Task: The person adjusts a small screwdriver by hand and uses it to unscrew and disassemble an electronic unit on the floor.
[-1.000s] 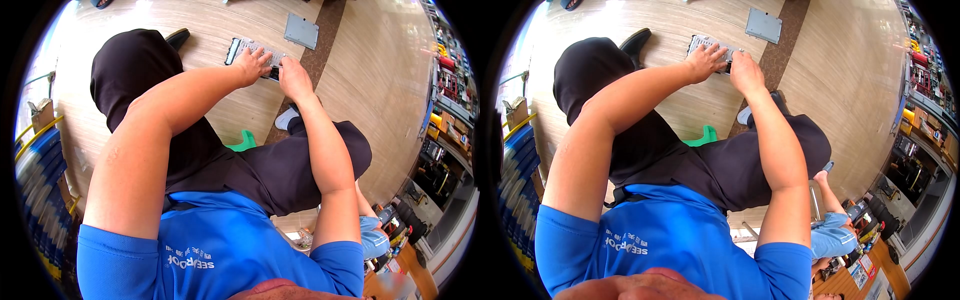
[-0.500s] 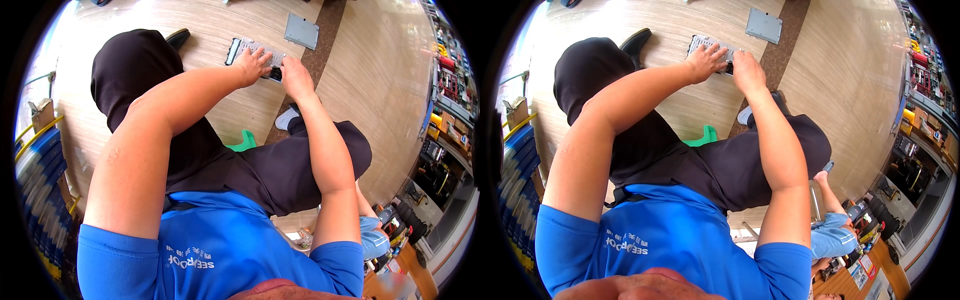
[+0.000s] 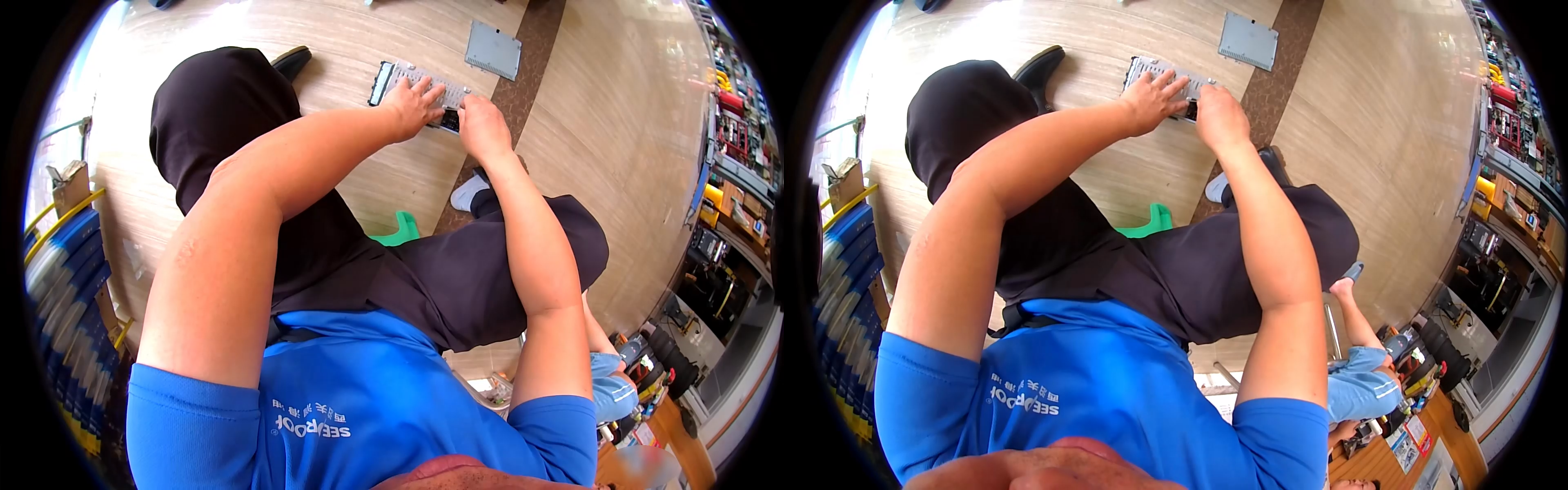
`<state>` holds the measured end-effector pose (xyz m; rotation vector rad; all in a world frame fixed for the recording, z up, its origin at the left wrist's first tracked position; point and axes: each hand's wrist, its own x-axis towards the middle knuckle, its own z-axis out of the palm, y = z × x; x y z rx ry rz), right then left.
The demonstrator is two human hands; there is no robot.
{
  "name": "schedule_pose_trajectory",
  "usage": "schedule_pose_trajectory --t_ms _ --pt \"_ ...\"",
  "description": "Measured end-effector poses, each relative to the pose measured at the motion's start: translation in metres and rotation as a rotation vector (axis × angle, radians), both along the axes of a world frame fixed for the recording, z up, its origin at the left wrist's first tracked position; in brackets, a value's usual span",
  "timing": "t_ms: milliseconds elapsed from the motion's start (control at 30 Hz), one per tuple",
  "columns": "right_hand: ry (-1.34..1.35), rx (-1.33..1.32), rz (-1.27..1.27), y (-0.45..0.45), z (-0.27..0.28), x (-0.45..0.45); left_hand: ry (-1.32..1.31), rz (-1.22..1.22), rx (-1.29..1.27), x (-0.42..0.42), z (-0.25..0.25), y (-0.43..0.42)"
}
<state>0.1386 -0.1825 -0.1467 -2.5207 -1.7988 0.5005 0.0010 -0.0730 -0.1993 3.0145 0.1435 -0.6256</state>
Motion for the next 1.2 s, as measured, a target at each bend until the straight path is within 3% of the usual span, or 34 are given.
schedule_pose_trajectory --t_ms 400,700,867,1200 --pt "0.012 -0.116 0.008 -0.003 0.001 -0.005 -0.016 0.002 0.015 0.000 -0.003 0.000" --pt "0.057 -0.090 -0.201 0.002 0.006 -0.008 -0.019 0.010 -0.006 -0.001 -0.002 0.000" --pt "-0.074 -0.151 0.065 0.001 0.004 -0.007 -0.003 -0.001 -0.003 0.001 -0.001 0.001" --pt "-0.071 -0.181 0.018 0.004 0.013 -0.014 0.011 0.005 -0.016 0.000 0.000 0.000"
